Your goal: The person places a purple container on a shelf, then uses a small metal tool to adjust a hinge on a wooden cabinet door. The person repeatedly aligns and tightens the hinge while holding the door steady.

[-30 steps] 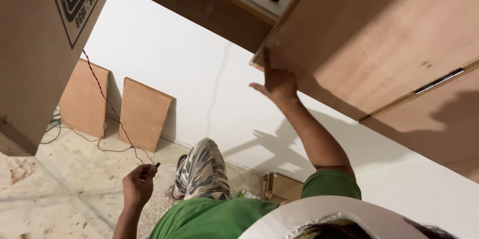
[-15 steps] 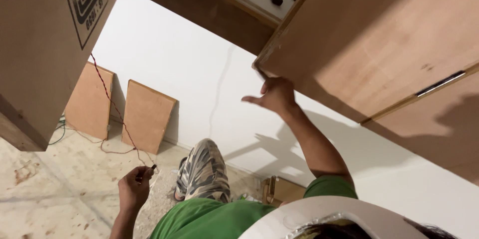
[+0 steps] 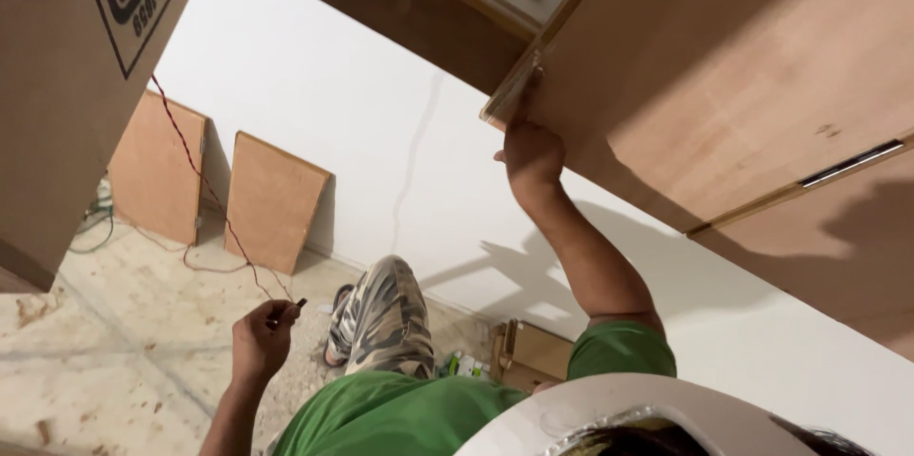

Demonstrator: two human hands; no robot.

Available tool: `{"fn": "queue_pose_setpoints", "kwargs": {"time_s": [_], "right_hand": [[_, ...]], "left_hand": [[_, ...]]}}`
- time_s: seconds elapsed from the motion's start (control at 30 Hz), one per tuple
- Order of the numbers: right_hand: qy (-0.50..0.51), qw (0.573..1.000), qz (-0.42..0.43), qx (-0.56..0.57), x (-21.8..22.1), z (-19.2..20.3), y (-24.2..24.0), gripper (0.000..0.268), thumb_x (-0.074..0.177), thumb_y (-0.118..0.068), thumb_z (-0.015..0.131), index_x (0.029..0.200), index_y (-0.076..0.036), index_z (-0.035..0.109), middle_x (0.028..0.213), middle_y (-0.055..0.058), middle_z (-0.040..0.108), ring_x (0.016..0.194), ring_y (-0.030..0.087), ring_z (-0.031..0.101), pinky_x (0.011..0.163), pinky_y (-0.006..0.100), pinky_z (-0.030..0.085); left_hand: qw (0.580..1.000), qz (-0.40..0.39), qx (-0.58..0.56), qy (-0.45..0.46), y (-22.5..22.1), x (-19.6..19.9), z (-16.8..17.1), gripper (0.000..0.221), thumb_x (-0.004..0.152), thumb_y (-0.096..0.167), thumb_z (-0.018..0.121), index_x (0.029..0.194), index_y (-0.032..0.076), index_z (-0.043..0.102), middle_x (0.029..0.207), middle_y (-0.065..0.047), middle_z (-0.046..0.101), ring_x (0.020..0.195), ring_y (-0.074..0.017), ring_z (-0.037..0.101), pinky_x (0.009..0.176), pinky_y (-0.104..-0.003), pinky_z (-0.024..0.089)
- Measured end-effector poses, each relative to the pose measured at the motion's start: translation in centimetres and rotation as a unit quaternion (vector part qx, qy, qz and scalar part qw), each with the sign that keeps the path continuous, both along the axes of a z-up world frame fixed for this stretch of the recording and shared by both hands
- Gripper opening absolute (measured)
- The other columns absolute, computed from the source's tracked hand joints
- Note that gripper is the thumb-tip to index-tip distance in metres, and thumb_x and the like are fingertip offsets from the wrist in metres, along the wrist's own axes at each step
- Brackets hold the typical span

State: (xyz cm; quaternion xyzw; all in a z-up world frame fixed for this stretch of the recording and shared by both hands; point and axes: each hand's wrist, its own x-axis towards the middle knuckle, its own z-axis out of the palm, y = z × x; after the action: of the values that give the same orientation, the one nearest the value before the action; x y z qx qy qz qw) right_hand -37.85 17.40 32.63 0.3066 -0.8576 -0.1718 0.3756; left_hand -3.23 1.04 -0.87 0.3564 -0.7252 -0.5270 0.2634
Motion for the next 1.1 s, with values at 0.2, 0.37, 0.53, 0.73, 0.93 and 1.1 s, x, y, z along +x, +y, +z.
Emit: {"fn": "queue_pose_setpoints", "kwargs": {"time_s": [0.2, 0.37, 0.53, 0.73, 0.93, 1.1], "right_hand": [[0.032, 0.987, -0.105, 0.116, 2.3, -3.0, -0.1, 0.075, 0.096, -0.007, 0.069, 0.158, 0.014, 0.032, 0.092, 0.006, 0.075, 0.079, 0.014, 0.073, 0.064, 0.024, 0.055], [-0.189, 0.956, 0.062, 0.217, 8.0, -1.3, 0.6, 0.053, 0.082, -0.025, 0.082, 0.124, 0.004, 0.069, 0.069, -0.002, 0.072, 0.065, 0.012, 0.068, 0.056, 0.027, 0.050], [-0.558, 0.698, 0.389, -0.224, 13.5, -8.0, 1.2, 0.022, 0.088, -0.012, 0.082, 0.107, -0.004, 0.076, 0.090, 0.007, 0.076, 0.075, 0.012, 0.073, 0.064, 0.027, 0.059], [-0.635, 0.462, 0.425, -0.450, 18.2, -13.0, -1.0, 0.014, 0.097, -0.005, 0.074, 0.109, 0.002, 0.074, 0.095, 0.009, 0.078, 0.084, 0.012, 0.075, 0.076, 0.028, 0.064], [-0.597, 0.477, 0.438, -0.474, 18.5, -13.5, -0.9, 0.011, 0.097, -0.003, 0.072, 0.106, 0.003, 0.073, 0.098, 0.010, 0.076, 0.086, 0.009, 0.072, 0.077, 0.025, 0.061], [-0.561, 0.524, 0.447, -0.459, 17.2, -12.9, -0.2, 0.005, 0.100, -0.004, 0.072, 0.103, 0.000, 0.071, 0.094, 0.006, 0.072, 0.081, 0.008, 0.065, 0.071, 0.024, 0.055]], "left_hand": [[1.000, 0.006, -0.002, 0.011, 0.5, 0.3, 0.4, 0.019, 0.090, 0.019, 0.076, 0.099, 0.003, 0.077, 0.078, -0.013, 0.075, 0.065, -0.0204, 0.069, 0.065, -0.035, 0.055], [0.991, 0.014, 0.014, 0.132, 0.9, -3.3, 2.6, 0.016, 0.091, 0.015, 0.076, 0.094, -0.001, 0.075, 0.080, -0.012, 0.075, 0.072, -0.0141, 0.069, 0.067, -0.032, 0.055], [0.898, -0.031, 0.230, 0.373, 3.2, -4.6, 12.5, 0.009, 0.097, 0.008, 0.072, 0.100, 0.000, 0.072, 0.090, -0.003, 0.072, 0.083, -0.0094, 0.068, 0.072, -0.024, 0.056], [0.818, -0.045, 0.314, 0.480, 5.7, -6.4, 16.0, 0.009, 0.098, 0.010, 0.073, 0.098, 0.001, 0.075, 0.089, -0.004, 0.074, 0.077, -0.0094, 0.065, 0.065, -0.024, 0.052], [0.862, -0.039, 0.243, 0.443, 6.6, -7.0, 16.2, 0.007, 0.096, 0.007, 0.075, 0.098, 0.000, 0.076, 0.090, -0.005, 0.075, 0.073, -0.0082, 0.063, 0.062, -0.023, 0.052], [0.890, -0.055, 0.214, 0.399, 6.8, -7.6, 15.7, 0.011, 0.096, 0.008, 0.075, 0.098, -0.003, 0.078, 0.098, -0.011, 0.074, 0.076, -0.0105, 0.065, 0.062, -0.026, 0.055]]}}
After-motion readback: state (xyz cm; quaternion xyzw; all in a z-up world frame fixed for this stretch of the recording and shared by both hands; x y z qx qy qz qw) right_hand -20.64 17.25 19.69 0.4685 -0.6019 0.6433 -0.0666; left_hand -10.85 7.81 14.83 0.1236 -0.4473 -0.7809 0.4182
